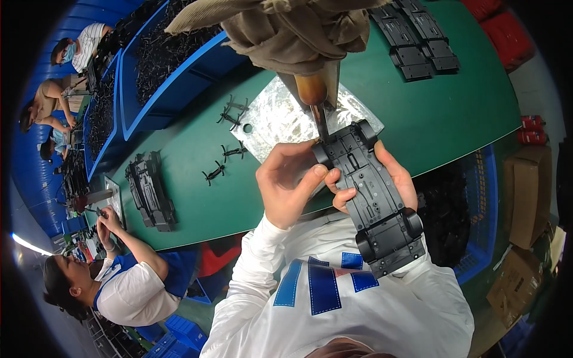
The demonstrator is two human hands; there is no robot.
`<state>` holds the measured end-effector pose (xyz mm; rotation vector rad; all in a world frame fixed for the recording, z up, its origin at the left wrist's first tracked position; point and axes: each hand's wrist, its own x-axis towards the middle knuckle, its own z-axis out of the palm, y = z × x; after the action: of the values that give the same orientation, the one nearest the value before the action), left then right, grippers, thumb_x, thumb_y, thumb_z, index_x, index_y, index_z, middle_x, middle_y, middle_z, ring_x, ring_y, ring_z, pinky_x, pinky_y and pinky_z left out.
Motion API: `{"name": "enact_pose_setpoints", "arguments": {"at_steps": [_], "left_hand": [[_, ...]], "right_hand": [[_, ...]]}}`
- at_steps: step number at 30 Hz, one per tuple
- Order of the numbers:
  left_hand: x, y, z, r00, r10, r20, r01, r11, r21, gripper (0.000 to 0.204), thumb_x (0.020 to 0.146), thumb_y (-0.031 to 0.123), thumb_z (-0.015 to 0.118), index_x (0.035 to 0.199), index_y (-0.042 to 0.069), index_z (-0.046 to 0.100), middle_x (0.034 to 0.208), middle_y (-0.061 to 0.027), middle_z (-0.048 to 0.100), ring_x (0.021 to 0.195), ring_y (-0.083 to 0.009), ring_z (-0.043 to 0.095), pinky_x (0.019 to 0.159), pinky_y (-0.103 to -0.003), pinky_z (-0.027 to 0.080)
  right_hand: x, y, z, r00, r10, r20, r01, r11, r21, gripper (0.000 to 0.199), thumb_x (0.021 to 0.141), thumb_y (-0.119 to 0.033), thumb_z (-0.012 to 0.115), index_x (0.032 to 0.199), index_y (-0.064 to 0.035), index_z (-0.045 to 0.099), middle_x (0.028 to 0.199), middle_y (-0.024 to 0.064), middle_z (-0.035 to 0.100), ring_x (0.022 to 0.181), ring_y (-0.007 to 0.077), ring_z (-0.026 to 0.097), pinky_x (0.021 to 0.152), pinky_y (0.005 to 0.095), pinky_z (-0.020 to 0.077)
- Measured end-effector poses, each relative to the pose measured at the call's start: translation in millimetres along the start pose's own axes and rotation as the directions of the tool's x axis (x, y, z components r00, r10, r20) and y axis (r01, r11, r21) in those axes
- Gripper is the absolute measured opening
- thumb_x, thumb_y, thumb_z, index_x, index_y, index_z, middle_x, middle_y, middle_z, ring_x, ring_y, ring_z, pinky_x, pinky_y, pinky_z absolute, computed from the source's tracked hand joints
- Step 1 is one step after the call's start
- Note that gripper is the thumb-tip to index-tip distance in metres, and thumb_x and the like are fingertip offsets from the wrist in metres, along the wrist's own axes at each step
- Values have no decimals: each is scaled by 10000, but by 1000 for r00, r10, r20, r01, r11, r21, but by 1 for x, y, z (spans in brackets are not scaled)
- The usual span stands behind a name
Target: Assembling the chassis and axle components of a toy truck using a manual press tool.
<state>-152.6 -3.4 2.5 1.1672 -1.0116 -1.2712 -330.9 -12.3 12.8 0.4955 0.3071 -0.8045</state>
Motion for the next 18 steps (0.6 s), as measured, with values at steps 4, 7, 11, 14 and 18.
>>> {"name": "enact_pose_setpoints", "arguments": {"at_steps": [4, 7, 11, 14, 18], "left_hand": [[0, 0, 0, 1000, -2, 2, 2, 1000, 1, 354, 817, -15, 722, 1133, -77, 577, 1013, -123, 655, 954, -161, 610, 880, -306, 469], [0, -1, 0, 1000, -4, -4, 4, 1000, 6, 352, 814, -19, 722, 1131, -76, 579, 1011, -117, 652, 950, -157, 605, 878, -301, 466], [0, -2, -1, 1000, -7, -2, 7, 1000, 11, 350, 813, -22, 722, 1127, -78, 580, 1016, -116, 650, 956, -157, 604, 882, -302, 465], [1, -2, -1, 1000, 0, -7, 0, 1000, 4, 348, 813, -22, 722, 1126, -78, 580, 1022, -117, 650, 960, -159, 605, 887, -304, 464], [1, -2, -1, 1000, -2, -4, 2, 1000, 5, 345, 814, -20, 721, 1123, -80, 580, 1029, -122, 651, 976, -165, 608, 898, -309, 463]], "right_hand": [[0, 0, 0, 1000, -1, 0, 1, 1000, 0, 552, 998, -444, 479, 1357, -27, 427, 1220, 221, 501, 1027, 284, 498, 703, 347, 456], [0, 0, 1, 1000, -1, -12, 1, 1000, 4, 551, 998, -443, 480, 1359, -30, 427, 1218, 220, 498, 1025, 284, 497, 700, 345, 454], [0, 0, 1, 1000, -3, -15, 3, 1000, 0, 549, 998, -438, 482, 1362, -31, 424, 1214, 220, 496, 1022, 283, 495, 697, 342, 451], [0, 1, 1, 1000, -5, -15, 5, 1000, -1, 549, 998, -437, 484, 1364, -31, 423, 1213, 221, 496, 1020, 282, 494, 696, 341, 450], [0, 1, 2, 1000, -10, -16, 10, 1000, -7, 549, 997, -435, 488, 1363, -30, 426, 1208, 220, 499, 1022, 282, 493, 694, 341, 450]]}}
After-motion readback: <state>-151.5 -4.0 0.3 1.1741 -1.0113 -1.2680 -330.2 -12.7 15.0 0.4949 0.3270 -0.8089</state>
